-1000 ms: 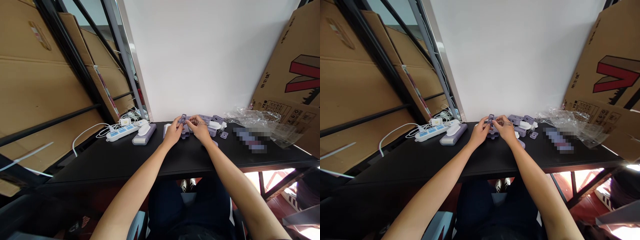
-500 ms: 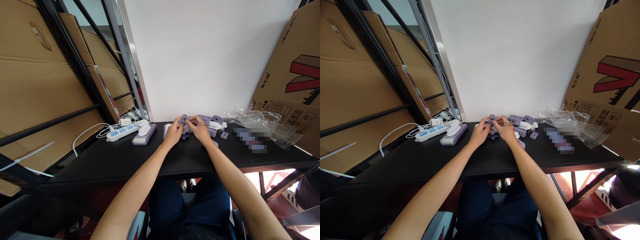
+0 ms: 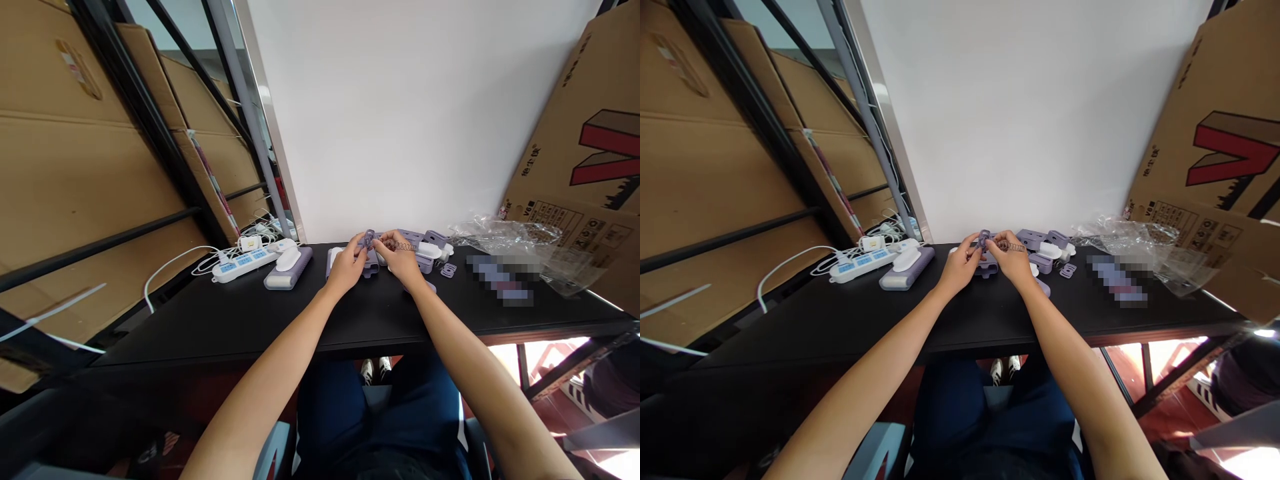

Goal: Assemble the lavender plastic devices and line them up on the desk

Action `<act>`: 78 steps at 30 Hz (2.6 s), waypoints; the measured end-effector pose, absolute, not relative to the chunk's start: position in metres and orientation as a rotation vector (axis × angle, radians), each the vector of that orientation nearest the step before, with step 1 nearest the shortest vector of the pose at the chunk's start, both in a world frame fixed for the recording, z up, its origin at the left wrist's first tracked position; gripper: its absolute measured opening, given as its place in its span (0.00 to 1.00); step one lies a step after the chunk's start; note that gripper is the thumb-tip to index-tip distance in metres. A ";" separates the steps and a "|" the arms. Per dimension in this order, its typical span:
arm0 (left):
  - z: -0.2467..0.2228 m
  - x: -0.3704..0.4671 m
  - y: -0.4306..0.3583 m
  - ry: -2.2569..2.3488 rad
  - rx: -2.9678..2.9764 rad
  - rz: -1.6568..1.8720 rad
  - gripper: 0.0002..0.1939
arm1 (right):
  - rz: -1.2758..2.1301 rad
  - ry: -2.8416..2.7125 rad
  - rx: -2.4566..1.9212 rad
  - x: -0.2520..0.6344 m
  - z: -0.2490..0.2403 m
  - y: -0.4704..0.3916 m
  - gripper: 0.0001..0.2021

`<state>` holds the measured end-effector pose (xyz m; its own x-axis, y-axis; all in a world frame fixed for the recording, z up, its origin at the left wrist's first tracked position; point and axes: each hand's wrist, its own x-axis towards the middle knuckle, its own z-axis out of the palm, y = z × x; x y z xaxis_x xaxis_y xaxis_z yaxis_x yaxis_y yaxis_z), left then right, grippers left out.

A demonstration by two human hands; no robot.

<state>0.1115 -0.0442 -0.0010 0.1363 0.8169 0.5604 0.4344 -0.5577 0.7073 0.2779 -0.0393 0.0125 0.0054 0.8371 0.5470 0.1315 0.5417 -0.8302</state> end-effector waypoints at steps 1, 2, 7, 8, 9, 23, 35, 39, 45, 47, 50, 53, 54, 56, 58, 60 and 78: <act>-0.001 0.112 -0.044 1.210 2.037 1.396 0.23 | 0.696 -1.487 -0.882 0.278 0.013 -0.040 0.17; -0.001 0.112 -0.044 1.214 2.028 1.395 0.23 | 0.710 -1.487 -0.891 0.278 0.013 -0.040 0.17; 0.000 0.113 -0.044 1.217 2.029 1.391 0.23 | 0.722 -1.504 -0.920 0.278 0.013 -0.038 0.22; 0.000 0.113 -0.044 1.219 2.033 1.392 0.23 | 0.720 -1.514 -0.922 0.278 0.013 -0.038 0.21; 0.000 0.112 -0.044 1.222 2.035 1.392 0.23 | 0.721 -1.521 -0.924 0.278 0.013 -0.038 0.20; 0.002 0.113 -0.047 1.224 2.047 1.353 0.26 | 0.738 -1.503 -0.920 0.278 0.015 -0.041 0.17; -0.001 0.112 -0.044 1.268 2.072 1.365 0.26 | 0.720 -1.541 -0.919 0.279 0.011 -0.035 0.17; -0.003 0.111 -0.042 1.262 2.081 1.356 0.27 | 0.761 -1.530 -0.906 0.279 0.009 -0.031 0.17; -0.004 0.111 -0.042 1.255 2.079 1.372 0.27 | 0.835 -1.505 -0.867 0.277 0.006 -0.031 0.17; -0.004 0.111 -0.043 1.246 2.072 1.377 0.27 | 0.855 -1.490 -0.844 0.276 0.005 -0.031 0.19; -0.003 0.112 -0.043 1.228 2.047 1.382 0.27 | 0.852 -1.504 -0.856 0.275 0.005 -0.034 0.18; -0.004 0.113 -0.043 1.181 1.992 1.387 0.27 | 0.763 -1.537 -0.909 0.276 0.006 -0.036 0.17; -0.004 0.113 -0.042 1.162 1.975 1.388 0.27 | 0.728 -1.549 -0.916 0.276 0.007 -0.036 0.17; -0.005 0.113 -0.042 1.136 1.961 1.392 0.27 | 0.680 -1.574 -0.910 0.276 0.006 -0.036 0.17; -0.005 0.113 -0.042 1.134 1.970 1.397 0.27 | 0.667 -1.601 -0.903 0.277 0.005 -0.035 0.16; -0.005 0.113 -0.043 1.155 1.995 1.398 0.27 | 0.671 -1.620 -0.910 0.278 0.004 -0.035 0.16; -0.005 0.113 -0.042 1.167 2.033 1.460 0.26 | 0.540 -1.636 -0.857 0.276 0.004 -0.035 0.15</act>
<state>0.1133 -0.0417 -0.0049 0.1167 0.7960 0.5939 0.4038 -0.5844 0.7039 0.2756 -0.0354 0.0039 -0.0786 0.7731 0.6293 0.2467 0.6267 -0.7392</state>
